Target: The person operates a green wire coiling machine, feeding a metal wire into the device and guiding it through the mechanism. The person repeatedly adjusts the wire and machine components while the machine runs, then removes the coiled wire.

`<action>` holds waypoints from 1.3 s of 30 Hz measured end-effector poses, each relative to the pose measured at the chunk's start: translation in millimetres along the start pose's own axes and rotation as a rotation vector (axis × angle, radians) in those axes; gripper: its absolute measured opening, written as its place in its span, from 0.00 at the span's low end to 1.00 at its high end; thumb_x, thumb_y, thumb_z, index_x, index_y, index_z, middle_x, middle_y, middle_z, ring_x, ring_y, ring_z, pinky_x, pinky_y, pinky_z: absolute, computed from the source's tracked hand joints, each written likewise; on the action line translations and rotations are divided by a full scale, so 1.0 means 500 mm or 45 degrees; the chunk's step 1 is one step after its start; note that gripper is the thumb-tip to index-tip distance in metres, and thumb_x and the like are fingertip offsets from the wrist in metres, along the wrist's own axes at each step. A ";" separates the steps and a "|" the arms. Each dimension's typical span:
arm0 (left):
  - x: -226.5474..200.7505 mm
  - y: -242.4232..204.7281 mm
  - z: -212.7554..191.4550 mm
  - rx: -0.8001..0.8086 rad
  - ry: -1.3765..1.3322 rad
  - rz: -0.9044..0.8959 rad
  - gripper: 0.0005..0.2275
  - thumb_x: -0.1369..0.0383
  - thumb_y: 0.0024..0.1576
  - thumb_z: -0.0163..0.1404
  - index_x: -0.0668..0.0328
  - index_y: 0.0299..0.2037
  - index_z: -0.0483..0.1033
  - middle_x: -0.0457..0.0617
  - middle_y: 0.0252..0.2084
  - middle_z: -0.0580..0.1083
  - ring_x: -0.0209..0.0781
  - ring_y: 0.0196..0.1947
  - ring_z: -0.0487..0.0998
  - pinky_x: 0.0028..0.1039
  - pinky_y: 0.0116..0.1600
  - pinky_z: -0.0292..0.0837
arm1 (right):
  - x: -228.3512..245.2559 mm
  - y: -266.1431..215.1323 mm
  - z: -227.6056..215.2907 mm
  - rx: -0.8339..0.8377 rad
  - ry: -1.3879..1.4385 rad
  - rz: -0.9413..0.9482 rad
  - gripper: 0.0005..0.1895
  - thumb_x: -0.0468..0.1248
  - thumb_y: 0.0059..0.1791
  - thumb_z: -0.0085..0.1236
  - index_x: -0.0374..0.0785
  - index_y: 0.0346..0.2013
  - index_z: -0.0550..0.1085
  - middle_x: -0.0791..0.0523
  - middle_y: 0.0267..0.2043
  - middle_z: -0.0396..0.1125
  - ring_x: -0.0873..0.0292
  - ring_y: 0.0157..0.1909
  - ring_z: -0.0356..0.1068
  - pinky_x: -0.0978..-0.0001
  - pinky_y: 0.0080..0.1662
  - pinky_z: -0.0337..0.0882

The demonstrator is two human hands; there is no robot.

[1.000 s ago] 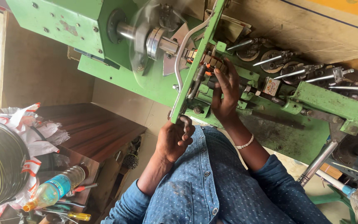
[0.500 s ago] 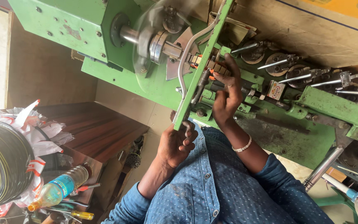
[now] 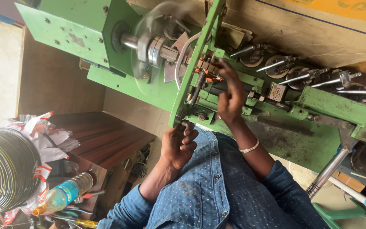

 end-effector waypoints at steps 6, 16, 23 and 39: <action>0.000 -0.007 0.001 0.015 -0.019 -0.007 0.09 0.65 0.67 0.39 0.59 0.37 0.67 0.44 0.31 0.62 0.28 0.24 0.58 0.12 0.19 0.53 | 0.028 0.035 0.006 0.145 -0.040 -0.175 0.39 0.16 0.45 0.31 0.39 0.70 0.64 0.50 0.72 0.63 0.54 0.74 0.66 0.63 0.73 0.69; 0.004 -0.011 -0.006 0.040 -0.025 0.006 0.11 0.62 0.68 0.39 0.59 0.38 0.68 0.44 0.31 0.62 0.29 0.25 0.59 0.12 0.19 0.52 | -0.042 0.041 0.020 0.372 0.355 0.132 0.41 0.16 0.39 0.32 0.38 0.65 0.70 0.50 0.70 0.64 0.57 0.69 0.61 0.61 0.72 0.61; 0.005 -0.011 0.000 0.116 -0.046 -0.005 0.11 0.62 0.69 0.38 0.59 0.39 0.67 0.44 0.32 0.63 0.29 0.25 0.59 0.12 0.20 0.52 | -0.066 0.048 0.011 0.344 0.324 0.022 0.38 0.15 0.43 0.33 0.41 0.62 0.74 0.52 0.66 0.69 0.57 0.68 0.69 0.64 0.71 0.68; 0.009 -0.004 -0.008 0.078 0.008 0.054 0.12 0.60 0.69 0.37 0.57 0.39 0.67 0.44 0.30 0.62 0.30 0.25 0.58 0.13 0.20 0.52 | -0.027 0.032 0.012 0.349 0.098 -0.060 0.41 0.17 0.41 0.34 0.40 0.69 0.67 0.49 0.68 0.66 0.59 0.68 0.67 0.66 0.69 0.68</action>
Point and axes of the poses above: each hand's wrist, its own y-axis towards the middle knuckle, its own z-axis out of the palm, x = y × z, the point moved 10 cm from there along y, towards the middle knuckle
